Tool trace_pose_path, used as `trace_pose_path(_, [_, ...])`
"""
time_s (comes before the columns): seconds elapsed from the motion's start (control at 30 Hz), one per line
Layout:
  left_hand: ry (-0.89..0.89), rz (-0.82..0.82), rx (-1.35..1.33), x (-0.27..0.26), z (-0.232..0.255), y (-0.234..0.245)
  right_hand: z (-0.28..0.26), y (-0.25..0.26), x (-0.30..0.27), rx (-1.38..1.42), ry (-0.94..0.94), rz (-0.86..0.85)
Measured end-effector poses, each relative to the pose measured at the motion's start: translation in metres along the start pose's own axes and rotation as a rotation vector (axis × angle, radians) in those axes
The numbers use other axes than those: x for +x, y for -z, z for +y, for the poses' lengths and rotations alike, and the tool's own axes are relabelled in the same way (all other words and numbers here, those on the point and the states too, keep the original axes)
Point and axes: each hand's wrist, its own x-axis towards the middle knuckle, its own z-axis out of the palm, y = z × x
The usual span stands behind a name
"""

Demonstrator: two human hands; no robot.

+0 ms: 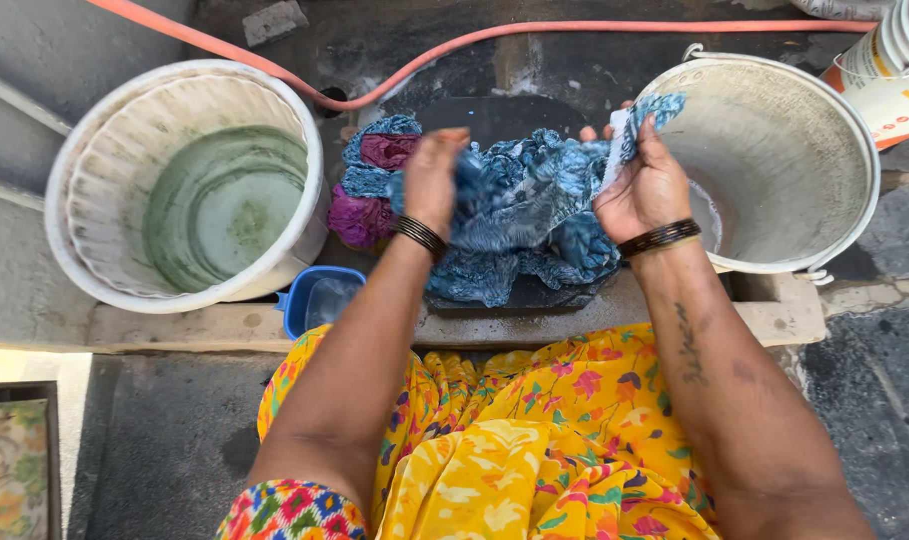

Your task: The person washes clothes by hand using water from buckets and a small blue container to pour water over the fabric while scrubbing.

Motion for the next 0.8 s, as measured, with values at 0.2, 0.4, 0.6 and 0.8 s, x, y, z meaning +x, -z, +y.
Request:
trace_pose_path(0.2, [-0.134, -0.711, 1.355, -0.012, -0.043, -0.044, -0.020, -0.024, -0.002, 0.066, 0.093, -0.134])
trace_pose_path(0.4, [0.176, -0.241, 0.082, 0.049, -0.035, 0.025, -0.040, 0.029, 0.032, 0.011, 0.086, 0.035])
trace_pose_path(0.6, [-0.087, 0.003, -0.198, 0.043, 0.012, -0.022, 0.002, 0.028, 0.047, -0.153, -0.155, -0.050])
trace_pose_path(0.8, [-0.153, -0.468, 0.989, 0.017, 0.005, -0.058, 0.009, 0.030, 0.046, -0.286, -0.103, 0.006])
